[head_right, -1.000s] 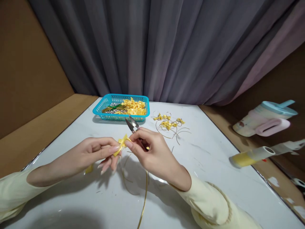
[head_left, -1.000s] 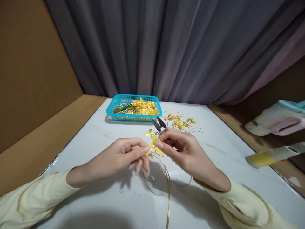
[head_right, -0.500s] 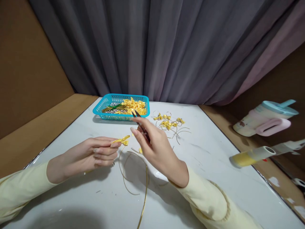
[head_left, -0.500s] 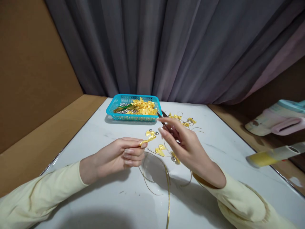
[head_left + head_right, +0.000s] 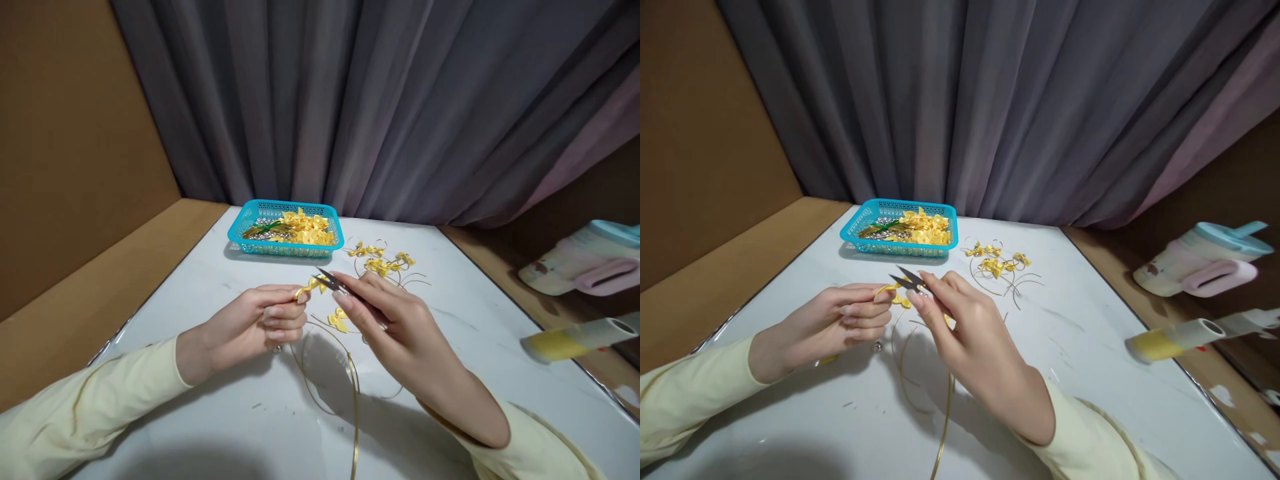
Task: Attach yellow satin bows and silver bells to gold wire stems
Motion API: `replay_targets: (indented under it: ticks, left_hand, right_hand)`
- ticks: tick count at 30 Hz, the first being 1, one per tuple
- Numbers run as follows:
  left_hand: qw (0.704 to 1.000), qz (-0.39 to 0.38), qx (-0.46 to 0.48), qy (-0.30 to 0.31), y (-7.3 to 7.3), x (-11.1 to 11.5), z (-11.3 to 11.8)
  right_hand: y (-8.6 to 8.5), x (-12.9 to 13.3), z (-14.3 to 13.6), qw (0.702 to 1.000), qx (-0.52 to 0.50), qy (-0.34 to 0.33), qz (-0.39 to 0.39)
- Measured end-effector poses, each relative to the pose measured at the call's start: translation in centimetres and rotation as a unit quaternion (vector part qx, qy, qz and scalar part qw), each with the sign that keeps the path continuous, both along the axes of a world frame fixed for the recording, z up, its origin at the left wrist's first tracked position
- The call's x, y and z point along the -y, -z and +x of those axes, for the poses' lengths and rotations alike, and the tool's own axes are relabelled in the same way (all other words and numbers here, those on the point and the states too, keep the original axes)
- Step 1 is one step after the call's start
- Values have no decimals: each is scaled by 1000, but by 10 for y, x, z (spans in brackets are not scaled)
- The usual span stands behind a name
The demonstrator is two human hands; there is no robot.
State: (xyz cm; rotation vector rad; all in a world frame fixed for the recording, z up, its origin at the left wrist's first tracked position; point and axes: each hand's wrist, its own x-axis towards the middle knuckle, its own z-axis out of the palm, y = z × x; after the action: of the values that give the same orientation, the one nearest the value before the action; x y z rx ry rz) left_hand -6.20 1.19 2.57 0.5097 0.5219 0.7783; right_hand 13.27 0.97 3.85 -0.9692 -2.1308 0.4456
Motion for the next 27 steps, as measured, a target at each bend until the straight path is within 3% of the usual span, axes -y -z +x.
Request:
replay_targets:
  ticks: [9,27]
  left_hand:
    - [1000,22,14,-14,2,1,0]
    - [999,41,9,-14,2,0,0]
  right_hand:
    - [9,6,-9,999,-28,1,29]
    - [13,2,-11,999,-38,24,4]
